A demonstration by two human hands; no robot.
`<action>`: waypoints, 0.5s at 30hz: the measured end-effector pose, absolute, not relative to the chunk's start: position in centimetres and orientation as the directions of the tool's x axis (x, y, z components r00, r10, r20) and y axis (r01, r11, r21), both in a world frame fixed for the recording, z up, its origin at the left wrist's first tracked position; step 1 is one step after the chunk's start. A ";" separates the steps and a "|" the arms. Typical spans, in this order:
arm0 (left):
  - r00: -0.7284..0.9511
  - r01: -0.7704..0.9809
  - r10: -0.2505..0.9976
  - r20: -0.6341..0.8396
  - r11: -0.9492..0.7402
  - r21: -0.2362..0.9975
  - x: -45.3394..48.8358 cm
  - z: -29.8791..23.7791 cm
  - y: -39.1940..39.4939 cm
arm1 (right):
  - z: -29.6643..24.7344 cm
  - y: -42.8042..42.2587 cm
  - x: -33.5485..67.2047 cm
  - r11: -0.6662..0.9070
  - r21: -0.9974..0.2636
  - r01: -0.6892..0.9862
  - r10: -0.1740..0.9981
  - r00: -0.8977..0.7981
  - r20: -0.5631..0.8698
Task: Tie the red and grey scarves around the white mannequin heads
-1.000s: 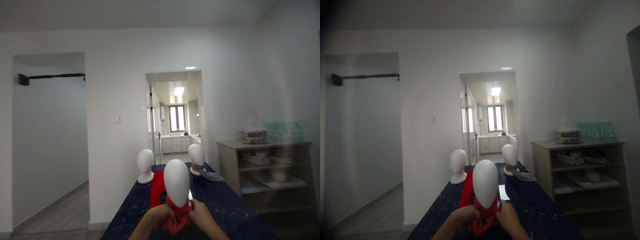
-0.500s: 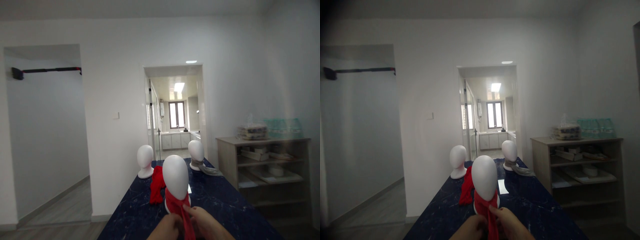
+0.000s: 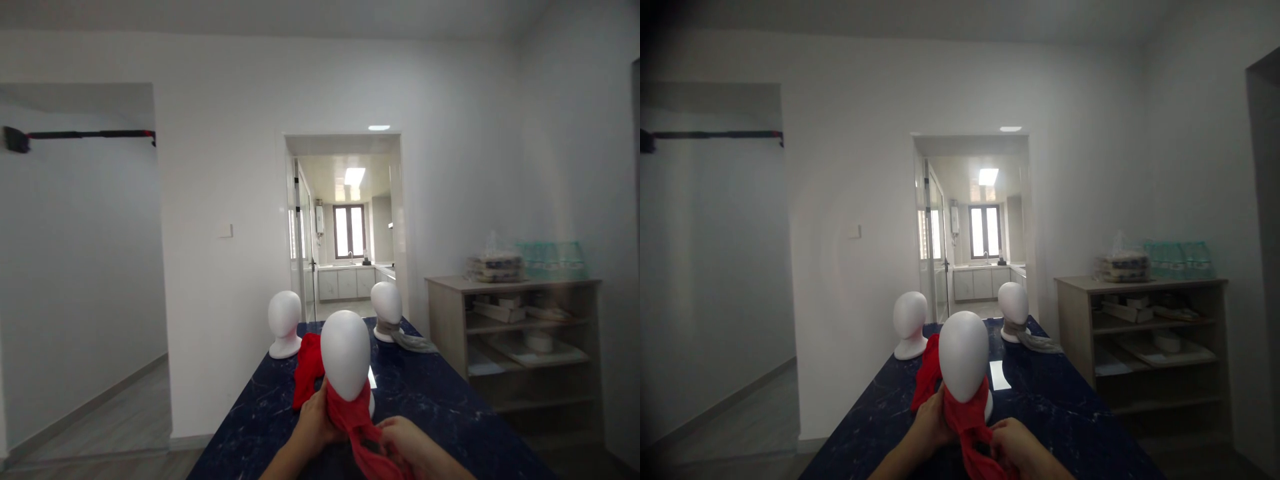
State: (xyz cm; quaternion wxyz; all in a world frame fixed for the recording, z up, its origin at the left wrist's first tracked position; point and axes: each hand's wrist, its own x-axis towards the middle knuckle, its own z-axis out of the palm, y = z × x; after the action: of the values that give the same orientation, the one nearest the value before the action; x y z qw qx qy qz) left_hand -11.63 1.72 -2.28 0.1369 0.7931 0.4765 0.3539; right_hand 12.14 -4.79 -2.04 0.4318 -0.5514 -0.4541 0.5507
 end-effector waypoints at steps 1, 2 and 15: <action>0.301 0.664 0.854 0.425 -0.507 0.550 -11.8 -2.4 1.8 | -2.0 -4.9 12.3 -0.230 -0.972 0.043 0.973 -0.019 -0.231; 0.299 0.669 0.856 0.422 -0.504 0.547 -12.0 -2.6 1.9 | -1.9 -5.0 12.4 -0.226 -0.972 0.069 0.974 -0.014 -0.228; 0.273 0.686 0.856 0.439 -0.493 0.536 -12.3 -4.4 2.1 | -1.8 -7.4 6.0 0.056 -0.434 0.899 0.998 -0.043 0.040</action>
State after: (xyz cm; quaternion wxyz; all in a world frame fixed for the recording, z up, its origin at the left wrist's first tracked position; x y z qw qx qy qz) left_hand -12.31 2.12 -4.39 0.1208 0.7885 0.4889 0.3531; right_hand 5.99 -7.36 -1.79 0.1679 -0.6710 -0.7071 0.1472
